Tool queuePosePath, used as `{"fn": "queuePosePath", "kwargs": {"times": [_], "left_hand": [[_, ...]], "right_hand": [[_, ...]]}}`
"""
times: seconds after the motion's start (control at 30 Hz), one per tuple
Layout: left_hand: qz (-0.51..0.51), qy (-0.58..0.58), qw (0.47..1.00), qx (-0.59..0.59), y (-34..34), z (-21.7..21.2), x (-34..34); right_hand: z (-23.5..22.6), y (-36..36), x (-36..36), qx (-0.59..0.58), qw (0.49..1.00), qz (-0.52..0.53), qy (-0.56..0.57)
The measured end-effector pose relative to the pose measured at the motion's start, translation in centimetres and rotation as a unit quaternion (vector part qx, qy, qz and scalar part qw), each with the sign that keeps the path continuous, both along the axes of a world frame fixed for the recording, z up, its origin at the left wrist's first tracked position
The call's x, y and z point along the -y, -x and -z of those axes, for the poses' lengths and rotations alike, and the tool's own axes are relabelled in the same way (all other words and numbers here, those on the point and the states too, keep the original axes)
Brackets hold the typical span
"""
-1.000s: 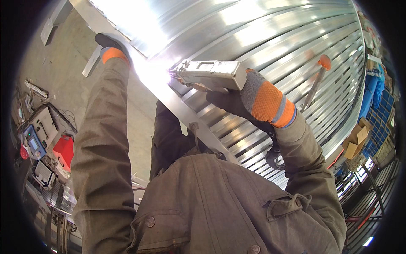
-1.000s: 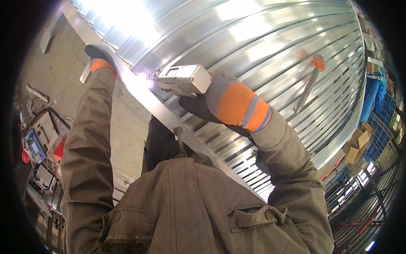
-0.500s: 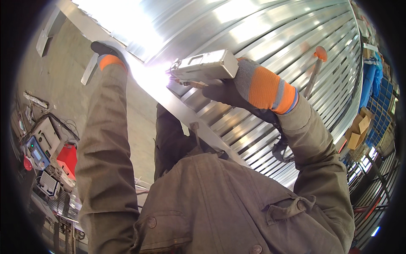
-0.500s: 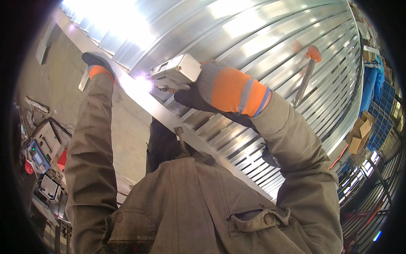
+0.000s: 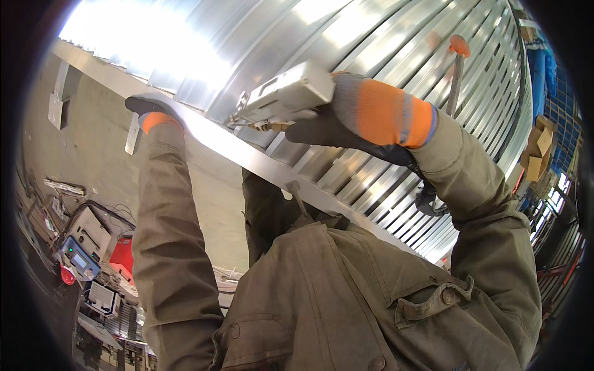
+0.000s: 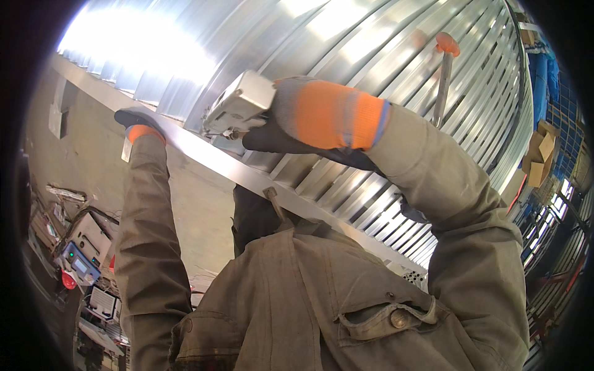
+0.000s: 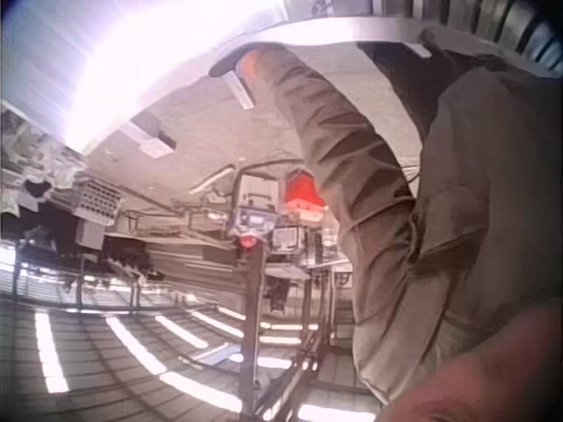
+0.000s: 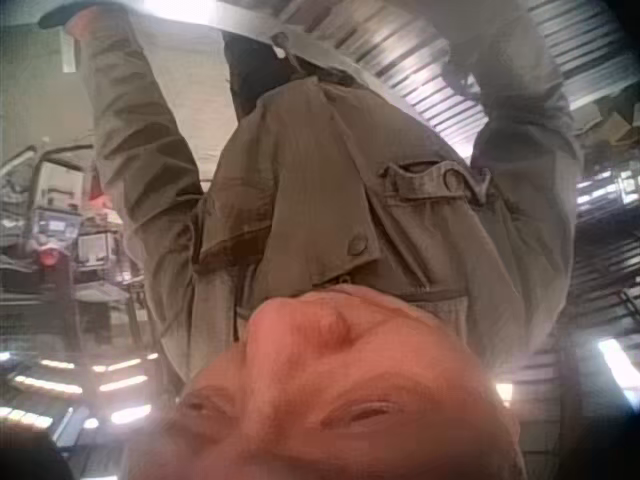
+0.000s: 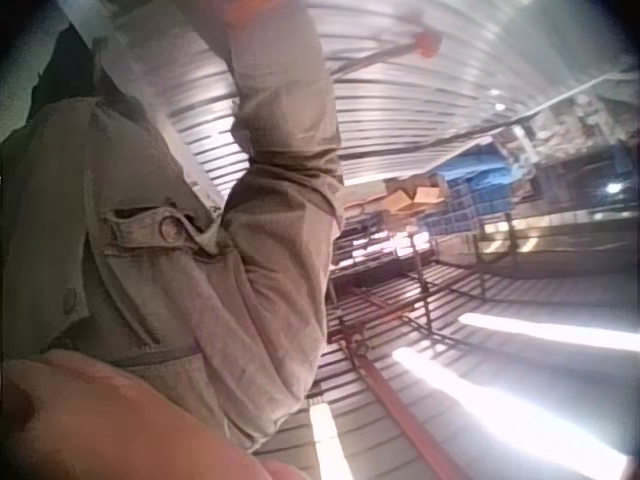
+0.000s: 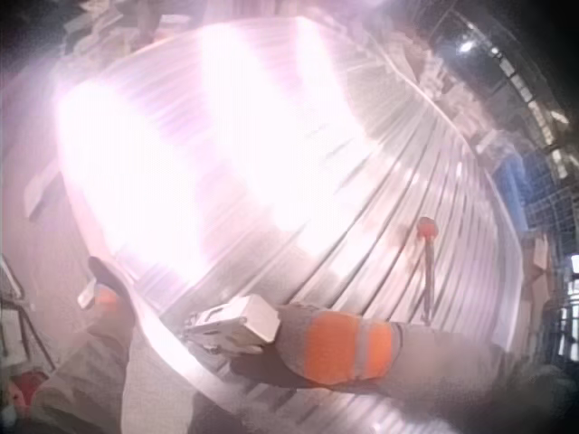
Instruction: The person welds a metal strip to a curved metal duct using a handheld welding gun, then taps the seam with a rubber mallet. The person repeats this weld-and-tap sequence along the duct seam.
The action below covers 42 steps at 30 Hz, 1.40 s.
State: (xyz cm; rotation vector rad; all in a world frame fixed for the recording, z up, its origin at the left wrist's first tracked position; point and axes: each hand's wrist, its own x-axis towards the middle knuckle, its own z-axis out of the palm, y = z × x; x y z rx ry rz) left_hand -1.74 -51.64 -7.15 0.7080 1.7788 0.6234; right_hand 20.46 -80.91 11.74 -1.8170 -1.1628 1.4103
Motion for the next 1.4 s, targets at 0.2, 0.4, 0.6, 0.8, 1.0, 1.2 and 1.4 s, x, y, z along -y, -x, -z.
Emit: {"fn": "queuePosePath", "kwargs": {"times": [0.2,0.4,0.6,0.8,1.0,1.2,1.4], "left_hand": [[-0.027,-0.019,0.999,-0.011,0.9,1.1,-0.3],[0.189,0.008,0.957,-0.220,2.1,2.1,-2.1],[0.701,-0.024,0.206,-0.682,3.4,2.7,-3.9],[0.720,-0.104,0.073,-0.682,3.5,1.9,-3.6],[0.711,-0.094,0.039,-0.696,2.4,1.7,-4.0],[0.714,-0.107,0.088,-0.686,0.9,0.8,-3.6],[0.712,-0.132,0.168,-0.669,-0.4,0.4,-3.7]], "right_hand": [[-5.7,-1.1,3.4,-0.021,0.991,0.059,-0.116],[-9.0,1.2,9.5,-0.038,0.989,0.143,0.019],[-11.1,4.6,17.0,-0.157,0.938,0.282,0.130],[-9.6,9.8,24.6,-0.130,0.949,0.283,0.051],[-10.4,14.1,27.7,-0.011,0.954,0.297,0.031],[-15.1,17.1,30.7,0.044,0.938,0.329,0.095],[-15.2,21.9,31.7,0.146,0.929,0.335,0.053]]}}
